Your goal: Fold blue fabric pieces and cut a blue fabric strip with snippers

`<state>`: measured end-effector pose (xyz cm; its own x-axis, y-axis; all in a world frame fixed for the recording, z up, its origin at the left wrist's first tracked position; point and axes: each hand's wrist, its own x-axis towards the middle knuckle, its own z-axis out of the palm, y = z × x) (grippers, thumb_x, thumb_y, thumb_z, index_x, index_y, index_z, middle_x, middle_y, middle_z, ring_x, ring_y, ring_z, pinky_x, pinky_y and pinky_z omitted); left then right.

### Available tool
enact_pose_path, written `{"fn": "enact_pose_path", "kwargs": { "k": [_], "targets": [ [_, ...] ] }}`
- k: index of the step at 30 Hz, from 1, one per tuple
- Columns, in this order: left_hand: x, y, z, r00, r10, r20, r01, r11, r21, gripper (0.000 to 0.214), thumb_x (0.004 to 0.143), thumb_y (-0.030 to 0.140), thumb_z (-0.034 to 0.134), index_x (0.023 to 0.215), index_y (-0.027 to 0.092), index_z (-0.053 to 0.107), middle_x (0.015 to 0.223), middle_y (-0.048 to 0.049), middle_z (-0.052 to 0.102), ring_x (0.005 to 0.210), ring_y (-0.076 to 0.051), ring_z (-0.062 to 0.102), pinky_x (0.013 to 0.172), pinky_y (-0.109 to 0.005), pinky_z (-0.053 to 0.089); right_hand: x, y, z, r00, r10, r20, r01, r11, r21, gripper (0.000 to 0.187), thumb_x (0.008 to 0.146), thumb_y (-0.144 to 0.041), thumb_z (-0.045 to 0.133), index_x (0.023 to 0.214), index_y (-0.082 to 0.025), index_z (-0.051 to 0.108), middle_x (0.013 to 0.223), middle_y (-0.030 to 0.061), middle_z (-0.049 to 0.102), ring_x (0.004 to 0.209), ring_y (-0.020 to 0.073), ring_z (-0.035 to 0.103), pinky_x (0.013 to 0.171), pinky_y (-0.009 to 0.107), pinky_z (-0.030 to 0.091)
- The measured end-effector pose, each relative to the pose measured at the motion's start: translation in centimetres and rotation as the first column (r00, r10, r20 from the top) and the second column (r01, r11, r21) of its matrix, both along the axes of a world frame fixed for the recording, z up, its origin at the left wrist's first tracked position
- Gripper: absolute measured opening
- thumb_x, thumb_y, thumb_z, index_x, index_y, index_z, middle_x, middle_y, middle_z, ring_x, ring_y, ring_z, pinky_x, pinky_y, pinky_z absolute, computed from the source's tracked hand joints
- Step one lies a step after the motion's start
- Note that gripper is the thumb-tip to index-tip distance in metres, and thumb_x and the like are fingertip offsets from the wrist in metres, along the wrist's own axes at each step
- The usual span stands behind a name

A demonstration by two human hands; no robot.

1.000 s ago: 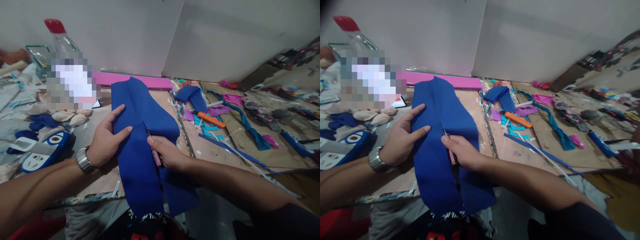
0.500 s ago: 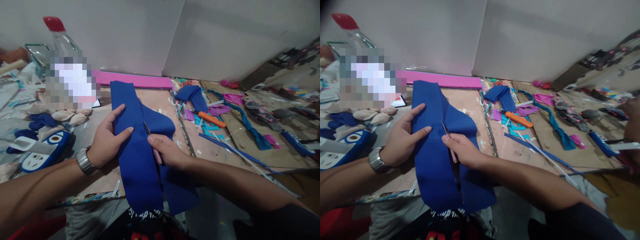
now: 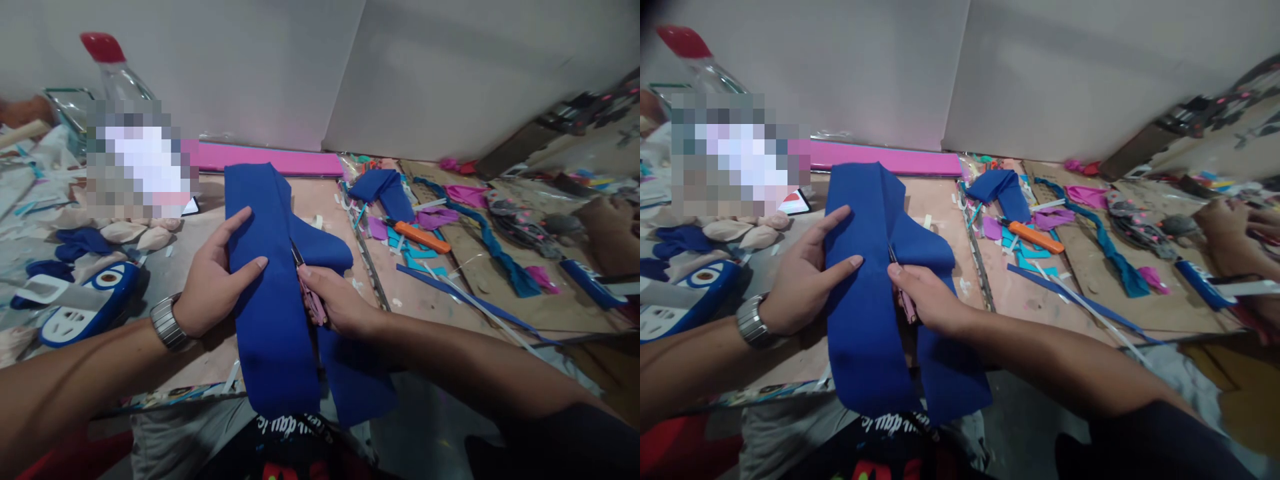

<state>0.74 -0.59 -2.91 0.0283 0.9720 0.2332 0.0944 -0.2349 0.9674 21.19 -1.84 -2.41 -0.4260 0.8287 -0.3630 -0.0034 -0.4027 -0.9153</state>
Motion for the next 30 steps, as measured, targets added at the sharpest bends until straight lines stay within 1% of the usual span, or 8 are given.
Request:
{"fn": "enact_pose_path", "kwargs": {
  "k": [3, 7, 10, 15, 20, 23, 27, 30],
  "targets": [
    [0.1, -0.1, 0.1, 1.0, -0.013, -0.01, 0.012, 0.998, -0.054, 0.073, 0.083, 0.033, 0.079, 0.15, 0.021, 0.053, 0.16, -0.0105, 0.051, 0.153, -0.033, 0.042, 0.13, -0.052, 0.033, 0.0, 0.0, -0.1, 1.0, -0.013, 0.007, 0.013, 1.0, 0.011, 0.062, 0.079, -0.081, 0.068, 0.072, -0.022, 0.049, 0.048, -0.0083, 0.047, 0.039, 0.0082, 0.036, 0.041, 0.025, 0.029],
    [0.1, 0.0, 0.0, 0.999, 0.017, -0.045, -0.021, 0.996, -0.086, 0.078, 0.082, 0.032, 0.079, 0.152, 0.02, 0.05, 0.161, -0.0107, 0.05, 0.153, -0.034, 0.042, 0.13, -0.054, 0.033, 0.0, 0.0, -0.6, 1.0, -0.006, 0.01, 0.006, 0.999, 0.034, 0.063, 0.082, -0.082, 0.065, 0.069, -0.022, 0.047, 0.044, -0.0086, 0.045, 0.037, 0.0081, 0.035, 0.041, 0.025, 0.028],
    [0.0, 0.1, -0.1, 0.999, 0.025, -0.048, -0.028, 0.996, -0.083, 0.08, 0.081, 0.031, 0.079, 0.153, 0.02, 0.049, 0.162, -0.0106, 0.048, 0.154, -0.034, 0.041, 0.131, -0.054, 0.031, 0.0, -0.1, -0.8, 1.0, 0.003, 0.014, -0.003, 0.998, 0.059, 0.063, 0.084, -0.082, 0.062, 0.069, -0.023, 0.047, 0.044, -0.0081, 0.045, 0.038, 0.0085, 0.037, 0.042, 0.025, 0.028],
    [-0.1, 0.2, -0.3, 0.997, 0.044, -0.058, -0.048, 0.996, -0.068, 0.077, 0.081, 0.03, 0.079, 0.152, 0.019, 0.05, 0.162, -0.0123, 0.049, 0.153, -0.034, 0.042, 0.13, -0.055, 0.032, 0.0, -0.2, -0.5, 0.999, 0.03, 0.016, -0.031, 0.996, 0.082, 0.058, 0.087, -0.079, 0.062, 0.078, -0.023, 0.05, 0.046, -0.0088, 0.046, 0.04, 0.0098, 0.04, 0.043, 0.026, 0.029],
    [-0.2, 0.3, -0.4, 0.997, 0.041, -0.07, -0.046, 0.997, -0.066, 0.075, 0.081, 0.029, 0.078, 0.151, 0.021, 0.051, 0.161, -0.0112, 0.05, 0.152, -0.034, 0.043, 0.13, -0.055, 0.032, 0.1, -0.1, -0.1, 0.996, 0.083, 0.037, -0.086, 0.989, 0.118, 0.062, 0.086, -0.081, 0.061, 0.07, -0.022, 0.049, 0.045, -0.0074, 0.046, 0.041, 0.0099, 0.041, 0.046, 0.026, 0.031],
    [-0.3, 0.4, -0.6, 0.997, 0.04, -0.071, -0.044, 0.997, -0.056, 0.076, 0.081, 0.029, 0.078, 0.152, 0.02, 0.05, 0.161, -0.0124, 0.05, 0.152, -0.034, 0.043, 0.131, -0.054, 0.031, 0.1, 0.0, 0.0, 0.997, 0.071, 0.026, -0.073, 0.992, 0.105, 0.061, 0.086, -0.079, 0.063, 0.069, -0.022, 0.049, 0.046, -0.0084, 0.044, 0.04, 0.0085, 0.037, 0.045, 0.025, 0.03],
    [-0.3, 0.5, -0.7, 0.994, 0.056, -0.094, -0.062, 0.997, -0.056, 0.075, 0.081, 0.029, 0.078, 0.151, 0.021, 0.051, 0.161, -0.0117, 0.05, 0.151, -0.034, 0.044, 0.131, -0.055, 0.031, 0.2, 0.0, 0.2, 0.997, 0.076, 0.018, -0.077, 0.996, 0.052, 0.057, 0.086, -0.076, 0.065, 0.074, -0.021, 0.052, 0.052, -0.0088, 0.045, 0.04, 0.0065, 0.033, 0.043, 0.024, 0.027],
    [-0.4, 0.6, -0.7, 0.994, 0.057, -0.089, -0.063, 0.996, -0.064, 0.075, 0.08, 0.029, 0.079, 0.15, 0.022, 0.051, 0.16, -0.0111, 0.051, 0.151, -0.034, 0.044, 0.131, -0.056, 0.031, 0.3, 0.0, 0.4, 0.997, 0.079, 0.005, -0.079, 0.997, 0.014, 0.057, 0.083, -0.076, 0.067, 0.076, -0.021, 0.052, 0.054, -0.0091, 0.043, 0.041, 0.0062, 0.031, 0.043, 0.023, 0.025]
  ]
}}
